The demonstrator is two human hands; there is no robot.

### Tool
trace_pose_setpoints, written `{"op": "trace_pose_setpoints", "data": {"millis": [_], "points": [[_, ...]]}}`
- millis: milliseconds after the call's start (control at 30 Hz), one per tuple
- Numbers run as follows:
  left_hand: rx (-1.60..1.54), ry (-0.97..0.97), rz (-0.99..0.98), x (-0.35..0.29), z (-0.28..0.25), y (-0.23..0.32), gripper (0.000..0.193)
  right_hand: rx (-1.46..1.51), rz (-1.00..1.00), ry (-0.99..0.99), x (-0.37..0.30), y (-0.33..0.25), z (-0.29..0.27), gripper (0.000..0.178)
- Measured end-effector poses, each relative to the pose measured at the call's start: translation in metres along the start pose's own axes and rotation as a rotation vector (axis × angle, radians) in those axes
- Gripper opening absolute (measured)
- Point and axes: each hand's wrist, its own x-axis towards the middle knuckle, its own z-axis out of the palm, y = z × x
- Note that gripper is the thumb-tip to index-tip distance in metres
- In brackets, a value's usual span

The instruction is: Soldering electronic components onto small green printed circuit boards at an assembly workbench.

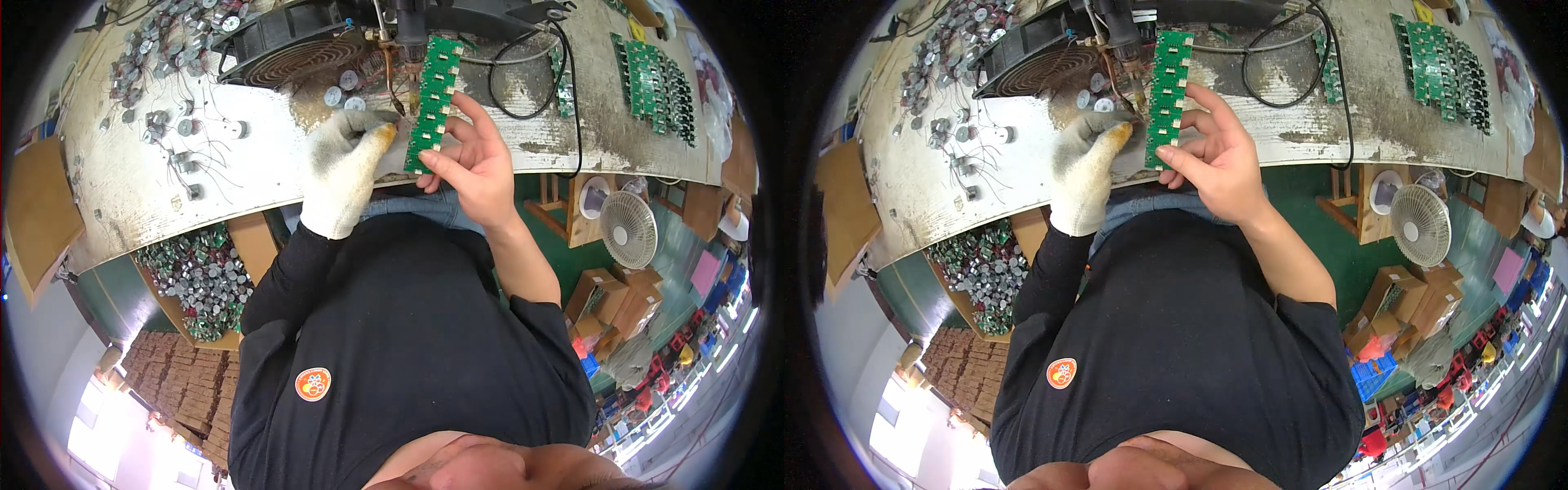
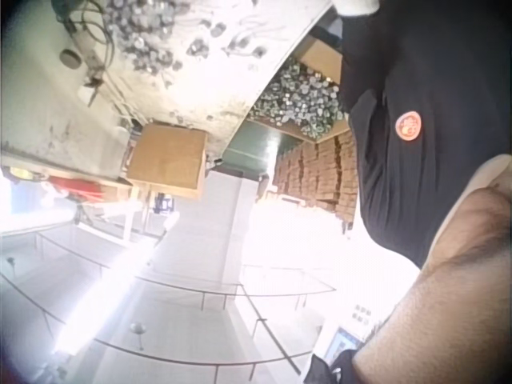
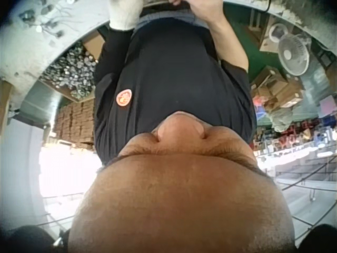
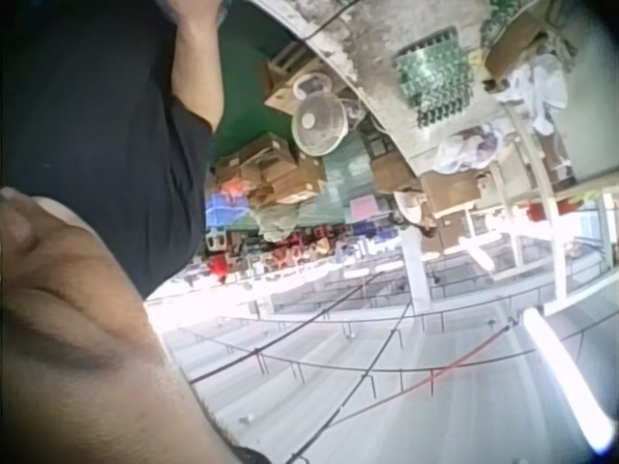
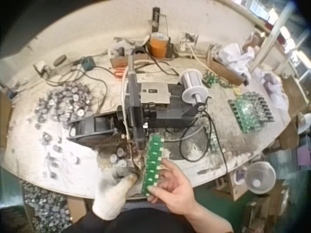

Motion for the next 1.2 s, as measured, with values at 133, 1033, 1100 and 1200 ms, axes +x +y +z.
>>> {"op": "trace_pose_setpoints", "data": {"millis": [133,1033,1100,1200], "points": [[0.086,0.082,0.086,0.001,0.000,0.001,0.020,-0.009,0.004,0.011,-0.002,0.001,0.000,0.070],[-0.126,-0.030,-0.077,-0.002,0.006,0.013,0.016,0.022,-0.033,-0.008,0.001,-0.007,0.004,0.068],[-0.108,-0.037,-0.070,-0.002,0.006,0.010,0.016,0.014,-0.031,-0.009,0.001,-0.006,0.003,0.068],[-0.107,-0.034,-0.084,-0.002,0.006,0.003,0.016,0.013,-0.033,0.006,-0.002,0.000,0.001,0.069]]}}
